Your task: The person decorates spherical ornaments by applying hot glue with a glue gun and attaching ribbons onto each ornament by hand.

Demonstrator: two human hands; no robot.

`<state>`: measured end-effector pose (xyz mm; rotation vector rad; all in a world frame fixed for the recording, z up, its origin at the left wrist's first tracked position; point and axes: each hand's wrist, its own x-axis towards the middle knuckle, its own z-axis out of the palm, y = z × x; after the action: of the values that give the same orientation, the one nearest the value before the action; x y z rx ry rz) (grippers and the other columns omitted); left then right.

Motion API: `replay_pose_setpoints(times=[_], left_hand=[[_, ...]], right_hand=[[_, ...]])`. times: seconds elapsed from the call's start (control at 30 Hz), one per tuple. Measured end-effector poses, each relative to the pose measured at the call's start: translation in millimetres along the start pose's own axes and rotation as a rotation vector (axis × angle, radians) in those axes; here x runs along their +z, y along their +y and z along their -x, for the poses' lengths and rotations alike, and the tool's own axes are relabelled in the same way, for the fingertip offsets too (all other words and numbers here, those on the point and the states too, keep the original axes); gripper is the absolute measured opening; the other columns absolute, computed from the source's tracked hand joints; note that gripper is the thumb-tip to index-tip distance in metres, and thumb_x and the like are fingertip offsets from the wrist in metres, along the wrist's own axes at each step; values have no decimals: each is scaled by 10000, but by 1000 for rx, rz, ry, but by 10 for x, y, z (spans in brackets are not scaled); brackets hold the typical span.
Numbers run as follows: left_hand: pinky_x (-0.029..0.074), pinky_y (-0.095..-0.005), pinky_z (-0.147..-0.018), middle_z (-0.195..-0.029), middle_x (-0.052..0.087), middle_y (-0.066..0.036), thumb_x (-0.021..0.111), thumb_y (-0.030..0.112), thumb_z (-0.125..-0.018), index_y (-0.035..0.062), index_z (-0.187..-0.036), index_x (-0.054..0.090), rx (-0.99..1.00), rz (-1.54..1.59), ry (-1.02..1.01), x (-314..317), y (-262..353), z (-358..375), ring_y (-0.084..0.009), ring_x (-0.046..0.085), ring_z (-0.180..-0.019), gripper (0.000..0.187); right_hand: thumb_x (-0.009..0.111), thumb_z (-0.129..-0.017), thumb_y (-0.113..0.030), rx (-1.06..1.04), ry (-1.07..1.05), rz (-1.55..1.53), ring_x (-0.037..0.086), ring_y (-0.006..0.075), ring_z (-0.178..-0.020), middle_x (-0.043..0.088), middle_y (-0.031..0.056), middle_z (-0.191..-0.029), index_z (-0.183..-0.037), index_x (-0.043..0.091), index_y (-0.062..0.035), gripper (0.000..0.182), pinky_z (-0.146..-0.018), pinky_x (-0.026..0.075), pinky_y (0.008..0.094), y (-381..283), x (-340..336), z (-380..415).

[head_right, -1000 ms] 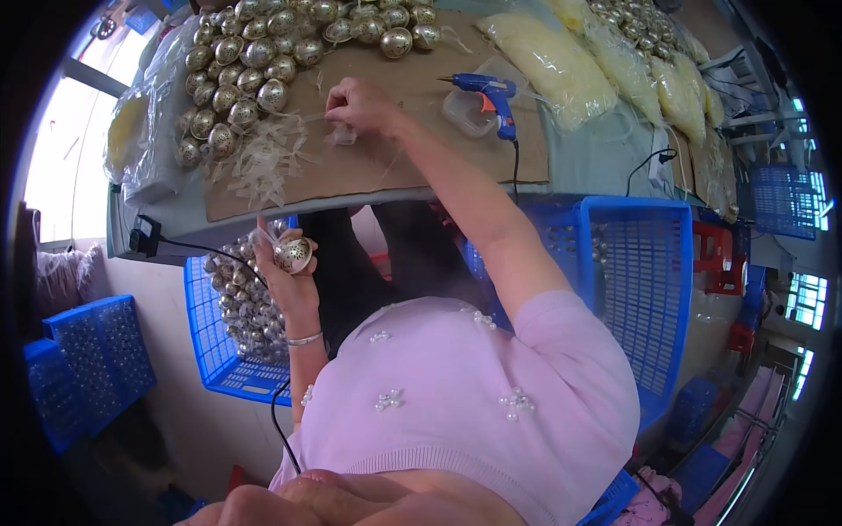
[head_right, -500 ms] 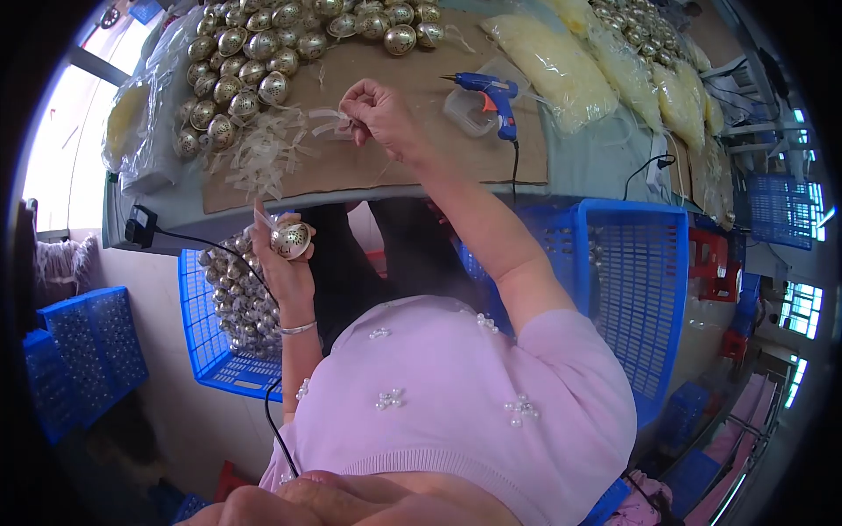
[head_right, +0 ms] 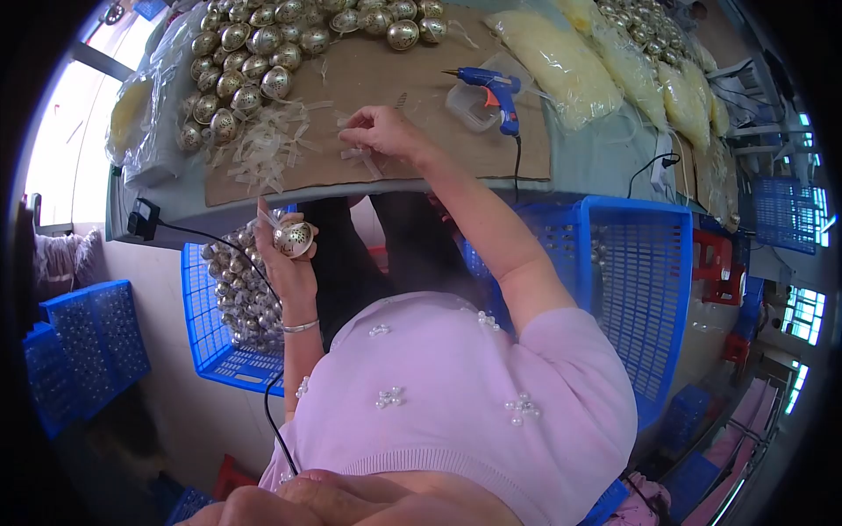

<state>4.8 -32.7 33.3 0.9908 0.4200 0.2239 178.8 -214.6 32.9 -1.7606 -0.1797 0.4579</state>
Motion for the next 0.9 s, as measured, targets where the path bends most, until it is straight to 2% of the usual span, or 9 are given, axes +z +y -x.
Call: replay_pose_setpoints(times=[0.1,0.2,0.3,0.33,0.4,0.5,0.67,0.77,0.9], left_hand=[[363,-229,-467,-938,613,-66,329,527,-1000,104,-1482,282,-6,-14,-5,-3,-5,-19,-136,575,-668,643],[446,-236,-566,-1001,603,-77,330,533,-998,127,-1494,268,12,-69,-84,-10,-17,-58,-134,588,-773,643],[407,-230,-478,-945,617,-78,316,549,-989,106,-1494,258,109,-150,-2,121,-63,-148,-156,618,-697,674],[418,-227,-523,-983,598,-67,297,597,-976,121,-1501,250,123,-205,-19,105,-80,-193,-141,614,-772,710],[425,-230,-551,-1009,580,-60,286,623,-966,137,-1505,244,175,-276,-47,126,-92,-280,-128,594,-804,727],[450,-240,-619,-1038,547,-49,249,691,-934,167,-1516,224,215,-342,-133,227,-104,-304,-104,538,-814,784],[461,-231,-642,-1021,545,-40,252,711,-918,169,-1522,195,195,-297,-263,395,-139,-155,-98,517,-782,814],[456,-217,-626,-989,551,-26,341,637,-947,156,-1525,176,140,-413,-287,456,-35,-59,-86,514,-748,769],[454,-216,-597,-956,569,-19,441,445,-991,133,-1520,178,151,-281,-290,450,-115,-43,-68,509,-707,668]], right_hand=[[693,-824,-77,-181,40,140,589,72,-714,645,19,-778,-970,657,16,177,-667,482,237,127,-16,71],[701,-810,-52,-192,22,103,583,71,-704,629,7,-760,-999,644,14,208,-663,479,231,0,-11,227],[683,-799,-8,-199,-70,-57,585,68,-701,630,6,-762,-997,634,15,204,-659,475,228,-287,-28,546],[681,-800,-6,-176,-104,-40,584,68,-699,631,8,-761,-989,631,15,197,-656,474,228,-397,-32,663],[678,-802,-1,-131,-167,-5,583,69,-694,634,13,-758,-975,625,14,182,-652,471,226,-555,-12,874],[690,-817,-54,-81,-249,49,602,100,-827,654,32,-829,-1005,630,-24,199,-782,481,264,-540,104,1039],[681,-840,-9,-208,-103,-10,586,84,-826,616,25,-852,-996,598,-10,177,-775,487,250,-437,325,1102],[667,-856,-4,-192,-104,-131,586,87,-829,592,13,-844,-1013,581,-10,179,-776,495,255,-378,364,1078],[651,-869,-1,-165,-128,-221,588,90,-834,588,9,-843,-1029,572,-9,178,-784,499,257,-355,361,1040]])
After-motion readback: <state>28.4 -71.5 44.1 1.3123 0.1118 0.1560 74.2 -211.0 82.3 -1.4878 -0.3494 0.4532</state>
